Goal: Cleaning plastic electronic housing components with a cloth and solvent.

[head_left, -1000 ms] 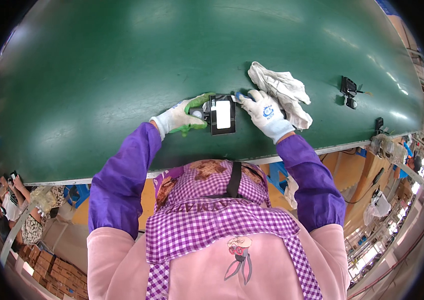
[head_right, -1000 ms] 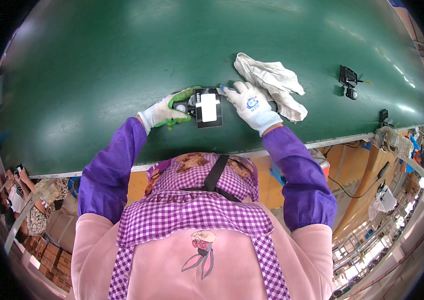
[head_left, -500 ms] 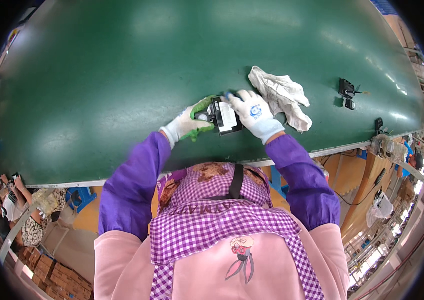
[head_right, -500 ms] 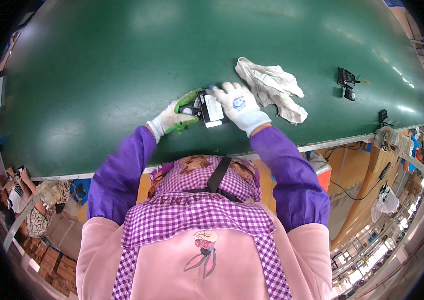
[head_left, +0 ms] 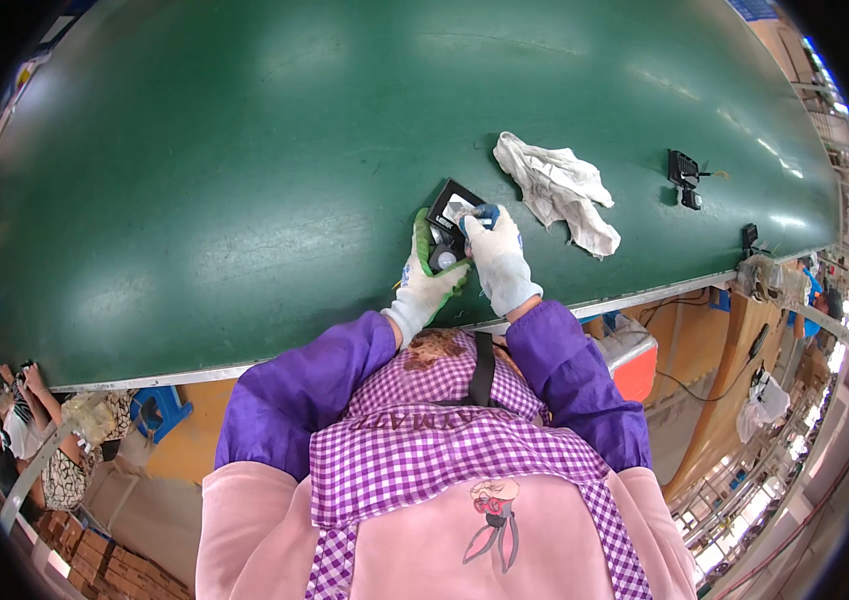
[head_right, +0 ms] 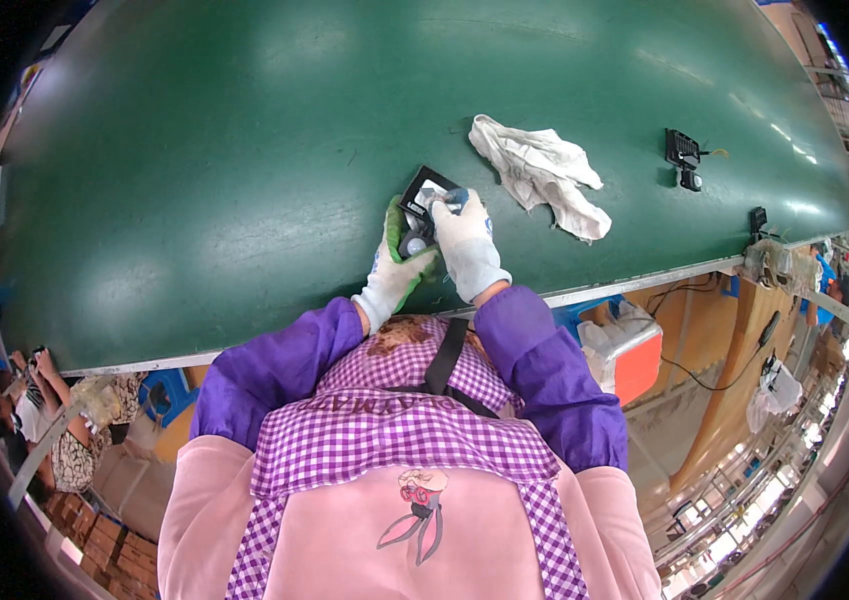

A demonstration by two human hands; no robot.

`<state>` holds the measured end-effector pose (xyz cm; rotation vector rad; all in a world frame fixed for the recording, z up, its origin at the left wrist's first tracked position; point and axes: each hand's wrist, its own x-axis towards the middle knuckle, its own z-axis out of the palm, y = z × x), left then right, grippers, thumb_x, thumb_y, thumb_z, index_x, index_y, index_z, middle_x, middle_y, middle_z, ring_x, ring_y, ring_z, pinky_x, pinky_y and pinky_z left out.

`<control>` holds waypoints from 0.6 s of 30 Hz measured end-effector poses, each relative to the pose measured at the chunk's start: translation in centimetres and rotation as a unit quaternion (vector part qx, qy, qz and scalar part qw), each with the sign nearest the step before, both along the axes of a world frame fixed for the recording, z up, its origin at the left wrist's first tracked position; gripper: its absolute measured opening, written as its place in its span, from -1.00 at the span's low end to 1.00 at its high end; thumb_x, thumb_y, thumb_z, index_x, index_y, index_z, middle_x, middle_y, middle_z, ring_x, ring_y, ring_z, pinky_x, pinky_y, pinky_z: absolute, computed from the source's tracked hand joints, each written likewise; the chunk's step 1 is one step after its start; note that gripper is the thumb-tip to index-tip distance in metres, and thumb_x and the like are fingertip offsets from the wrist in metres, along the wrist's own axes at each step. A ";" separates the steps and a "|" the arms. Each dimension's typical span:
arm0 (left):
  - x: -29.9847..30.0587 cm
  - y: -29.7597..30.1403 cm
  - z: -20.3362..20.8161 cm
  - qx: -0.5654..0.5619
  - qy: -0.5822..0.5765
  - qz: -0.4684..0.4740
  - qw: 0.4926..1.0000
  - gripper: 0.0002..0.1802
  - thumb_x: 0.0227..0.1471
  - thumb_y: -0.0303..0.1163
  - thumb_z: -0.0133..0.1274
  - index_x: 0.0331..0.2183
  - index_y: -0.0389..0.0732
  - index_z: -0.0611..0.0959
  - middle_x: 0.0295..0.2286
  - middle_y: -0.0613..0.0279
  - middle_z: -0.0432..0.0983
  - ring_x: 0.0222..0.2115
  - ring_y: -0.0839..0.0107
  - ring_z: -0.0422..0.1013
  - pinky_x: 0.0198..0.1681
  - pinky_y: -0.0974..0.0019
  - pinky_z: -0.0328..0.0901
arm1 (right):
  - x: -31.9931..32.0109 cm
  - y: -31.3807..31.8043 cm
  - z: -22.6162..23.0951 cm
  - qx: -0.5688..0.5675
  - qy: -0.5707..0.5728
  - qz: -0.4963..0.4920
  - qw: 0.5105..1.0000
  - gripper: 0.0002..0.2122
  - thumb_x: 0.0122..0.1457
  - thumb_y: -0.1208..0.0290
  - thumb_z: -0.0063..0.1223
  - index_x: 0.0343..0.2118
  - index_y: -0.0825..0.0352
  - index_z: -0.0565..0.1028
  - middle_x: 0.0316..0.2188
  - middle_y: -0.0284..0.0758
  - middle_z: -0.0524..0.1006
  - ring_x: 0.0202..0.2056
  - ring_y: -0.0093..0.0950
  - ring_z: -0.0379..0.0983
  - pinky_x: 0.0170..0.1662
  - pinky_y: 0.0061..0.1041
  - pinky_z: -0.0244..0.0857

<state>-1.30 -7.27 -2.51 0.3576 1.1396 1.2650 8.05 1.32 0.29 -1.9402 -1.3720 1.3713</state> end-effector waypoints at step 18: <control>1.6 -1.9 -4.1 0.086 0.080 -0.168 0.979 0.14 -0.08 -0.53 0.19 0.25 -0.18 -0.30 0.12 0.03 0.11 0.11 0.31 0.16 0.09 0.31 0.20 | -1.1 1.9 2.9 -0.268 0.120 -0.040 0.955 -0.84 0.23 0.39 -0.08 -0.48 0.30 0.40 -0.63 -0.44 0.36 -0.66 -0.58 0.23 -0.60 -0.53 0.13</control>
